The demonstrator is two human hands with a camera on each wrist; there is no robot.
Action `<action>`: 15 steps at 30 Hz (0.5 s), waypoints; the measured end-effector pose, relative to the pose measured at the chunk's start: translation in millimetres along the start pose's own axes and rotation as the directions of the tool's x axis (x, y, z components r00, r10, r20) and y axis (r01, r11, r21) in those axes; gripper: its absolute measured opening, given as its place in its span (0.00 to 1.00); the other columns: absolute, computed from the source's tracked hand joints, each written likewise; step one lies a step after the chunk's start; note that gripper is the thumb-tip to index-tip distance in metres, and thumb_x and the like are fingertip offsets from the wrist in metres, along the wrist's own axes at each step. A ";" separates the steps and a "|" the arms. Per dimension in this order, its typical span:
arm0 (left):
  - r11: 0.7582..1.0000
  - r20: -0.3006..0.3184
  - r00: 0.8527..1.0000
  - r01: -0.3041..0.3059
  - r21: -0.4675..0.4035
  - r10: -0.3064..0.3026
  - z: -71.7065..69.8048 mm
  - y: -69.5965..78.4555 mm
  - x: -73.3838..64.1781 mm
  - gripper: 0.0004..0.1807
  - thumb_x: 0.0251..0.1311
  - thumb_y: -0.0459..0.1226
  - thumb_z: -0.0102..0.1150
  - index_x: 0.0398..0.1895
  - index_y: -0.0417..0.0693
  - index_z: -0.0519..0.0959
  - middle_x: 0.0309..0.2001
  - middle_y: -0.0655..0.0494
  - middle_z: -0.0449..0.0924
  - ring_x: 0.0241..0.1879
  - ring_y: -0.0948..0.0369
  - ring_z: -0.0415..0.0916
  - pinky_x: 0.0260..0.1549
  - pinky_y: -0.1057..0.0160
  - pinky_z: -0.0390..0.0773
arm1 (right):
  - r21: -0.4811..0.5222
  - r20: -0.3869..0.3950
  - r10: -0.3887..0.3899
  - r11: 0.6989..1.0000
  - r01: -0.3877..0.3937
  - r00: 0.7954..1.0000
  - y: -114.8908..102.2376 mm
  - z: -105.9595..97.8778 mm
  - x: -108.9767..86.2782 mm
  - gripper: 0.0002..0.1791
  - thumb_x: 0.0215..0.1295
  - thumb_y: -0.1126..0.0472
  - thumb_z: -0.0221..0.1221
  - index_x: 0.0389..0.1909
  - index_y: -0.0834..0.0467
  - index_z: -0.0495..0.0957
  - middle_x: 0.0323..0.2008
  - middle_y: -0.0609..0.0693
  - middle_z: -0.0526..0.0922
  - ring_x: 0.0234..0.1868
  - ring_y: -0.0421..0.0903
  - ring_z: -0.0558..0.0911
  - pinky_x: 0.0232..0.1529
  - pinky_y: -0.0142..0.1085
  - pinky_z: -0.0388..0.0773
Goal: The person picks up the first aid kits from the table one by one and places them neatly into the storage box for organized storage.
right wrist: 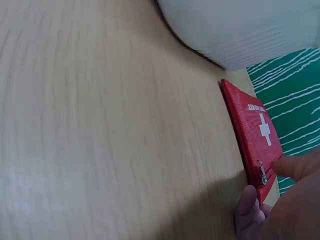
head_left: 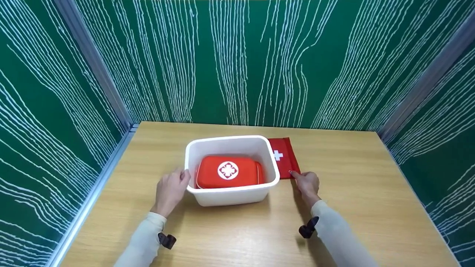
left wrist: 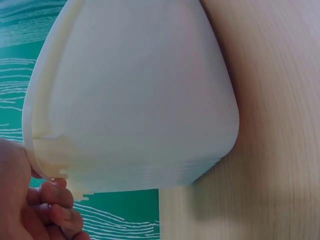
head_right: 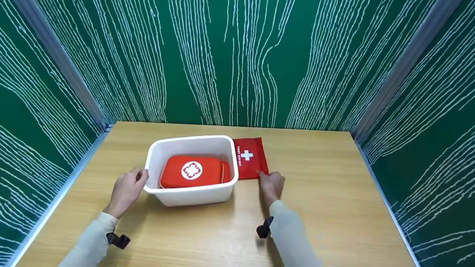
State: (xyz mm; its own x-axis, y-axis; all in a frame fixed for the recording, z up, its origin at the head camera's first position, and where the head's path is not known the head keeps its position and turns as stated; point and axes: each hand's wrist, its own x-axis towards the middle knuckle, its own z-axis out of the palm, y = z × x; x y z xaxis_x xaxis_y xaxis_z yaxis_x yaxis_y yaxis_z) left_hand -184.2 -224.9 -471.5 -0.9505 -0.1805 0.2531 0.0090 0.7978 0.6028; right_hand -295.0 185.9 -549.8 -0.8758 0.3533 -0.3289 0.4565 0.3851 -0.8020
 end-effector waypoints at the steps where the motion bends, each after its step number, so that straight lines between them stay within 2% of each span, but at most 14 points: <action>1: 1.000 -0.008 1.000 -0.007 0.003 0.008 0.1 -0.2 0.2 0.17 0.68 0.43 0.49 0.20 0.49 0.69 0.16 0.57 0.64 0.19 0.59 0.64 0.21 0.64 0.62 | -0.027 -0.009 -0.015 1.000 0.014 1.000 -0.4 0.8 0.4 0.18 0.62 0.49 0.63 0.32 0.62 0.76 0.17 0.48 0.69 0.19 0.45 0.69 0.19 0.33 0.65; 4: 1.000 -0.022 1.000 -0.014 0.011 0.015 0.4 -0.1 0.4 0.17 0.68 0.43 0.49 0.20 0.49 0.69 0.16 0.57 0.63 0.19 0.59 0.63 0.21 0.64 0.61 | -0.106 -0.027 -0.058 0.993 0.055 0.998 -0.4 2.7 2.0 0.19 0.61 0.50 0.64 0.24 0.62 0.77 0.13 0.46 0.65 0.20 0.45 0.67 0.18 0.34 0.61; 6: 1.000 -0.018 1.000 -0.003 0.008 0.003 0.7 0.1 0.4 0.17 0.68 0.44 0.49 0.20 0.49 0.70 0.16 0.57 0.64 0.19 0.59 0.64 0.21 0.64 0.62 | -0.140 -0.029 -0.062 0.989 0.057 0.998 -0.5 3.3 2.1 0.17 0.62 0.51 0.64 0.24 0.62 0.78 0.15 0.47 0.67 0.22 0.46 0.69 0.20 0.35 0.63; 11: 1.000 -0.002 1.000 0.015 0.005 -0.015 1.1 0.4 0.4 0.17 0.69 0.45 0.48 0.21 0.50 0.70 0.17 0.57 0.65 0.21 0.58 0.65 0.22 0.63 0.63 | -0.152 -0.019 -0.041 0.988 0.038 0.999 -1.4 3.8 0.0 0.16 0.63 0.53 0.63 0.36 0.64 0.81 0.27 0.54 0.79 0.33 0.50 0.74 0.30 0.37 0.67; 15: 1.000 -0.002 1.000 0.009 0.003 -0.009 0.2 0.1 0.1 0.17 0.69 0.45 0.47 0.20 0.50 0.70 0.16 0.57 0.64 0.21 0.58 0.65 0.23 0.63 0.63 | -0.130 -0.011 -0.022 0.991 0.021 1.000 -2.3 4.6 -3.0 0.18 0.64 0.54 0.62 0.42 0.66 0.78 0.38 0.59 0.80 0.39 0.53 0.75 0.37 0.38 0.68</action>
State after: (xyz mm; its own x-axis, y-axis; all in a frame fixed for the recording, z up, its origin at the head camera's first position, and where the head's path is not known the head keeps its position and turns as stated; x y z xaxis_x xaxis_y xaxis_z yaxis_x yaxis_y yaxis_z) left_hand -184.3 -224.7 -471.5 -0.9498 -0.1886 0.2495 -0.0002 0.7982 0.6024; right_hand -294.1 180.1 -549.3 -0.8841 0.3536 -0.3055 0.4546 0.5000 -0.7371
